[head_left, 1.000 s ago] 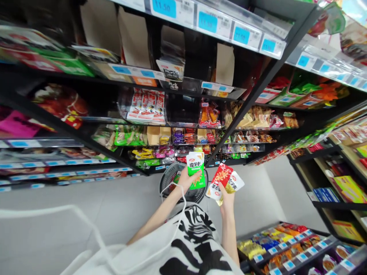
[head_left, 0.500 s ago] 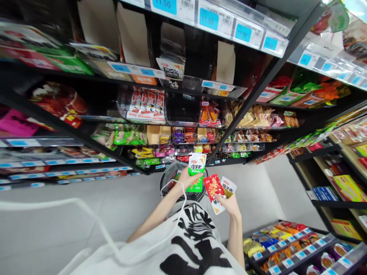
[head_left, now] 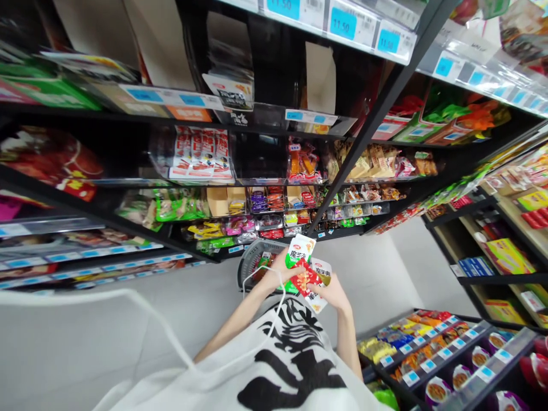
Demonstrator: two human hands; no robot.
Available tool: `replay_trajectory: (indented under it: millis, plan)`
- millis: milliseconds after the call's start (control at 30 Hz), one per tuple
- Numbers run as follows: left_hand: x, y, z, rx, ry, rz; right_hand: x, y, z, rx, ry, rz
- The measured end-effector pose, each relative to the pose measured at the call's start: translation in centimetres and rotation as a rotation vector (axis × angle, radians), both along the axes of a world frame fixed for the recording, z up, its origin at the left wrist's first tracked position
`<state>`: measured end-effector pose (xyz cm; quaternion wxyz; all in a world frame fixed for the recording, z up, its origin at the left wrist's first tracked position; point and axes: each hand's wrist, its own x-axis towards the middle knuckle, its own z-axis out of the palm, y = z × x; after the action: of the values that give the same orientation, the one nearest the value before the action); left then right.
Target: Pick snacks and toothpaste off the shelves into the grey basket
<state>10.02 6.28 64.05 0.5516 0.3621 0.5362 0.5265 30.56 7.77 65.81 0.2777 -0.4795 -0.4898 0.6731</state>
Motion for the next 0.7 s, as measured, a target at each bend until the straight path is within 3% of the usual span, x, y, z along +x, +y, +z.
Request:
replay_trajectory:
  millis: [133, 300, 433, 500, 700]
  plan:
    - [0.0, 0.1, -0.3, -0.086, -0.187, 0.154, 0.2, -0.2, -0.2, -0.078, 0.057, -0.190]
    - [-0.1, 0.7, 0.5, -0.087, -0.317, 0.331, -0.7, -0.6, -1.4, -0.180, 0.125, -0.403]
    - [0.0, 0.4, 0.7, -0.056, -0.288, 0.236, -2.1, -0.2, -2.8, -0.155, 0.233, -0.756]
    - [0.4, 0.1, 0.5, -0.030, -0.244, 0.140, -2.6, 0.4, -3.1, -0.102, 0.246, -0.864]
    - [1.7, -0.4, -0.6, -0.026, -0.167, -0.022, -3.2, 1.9, -2.6, -0.101, 0.261, -0.880]
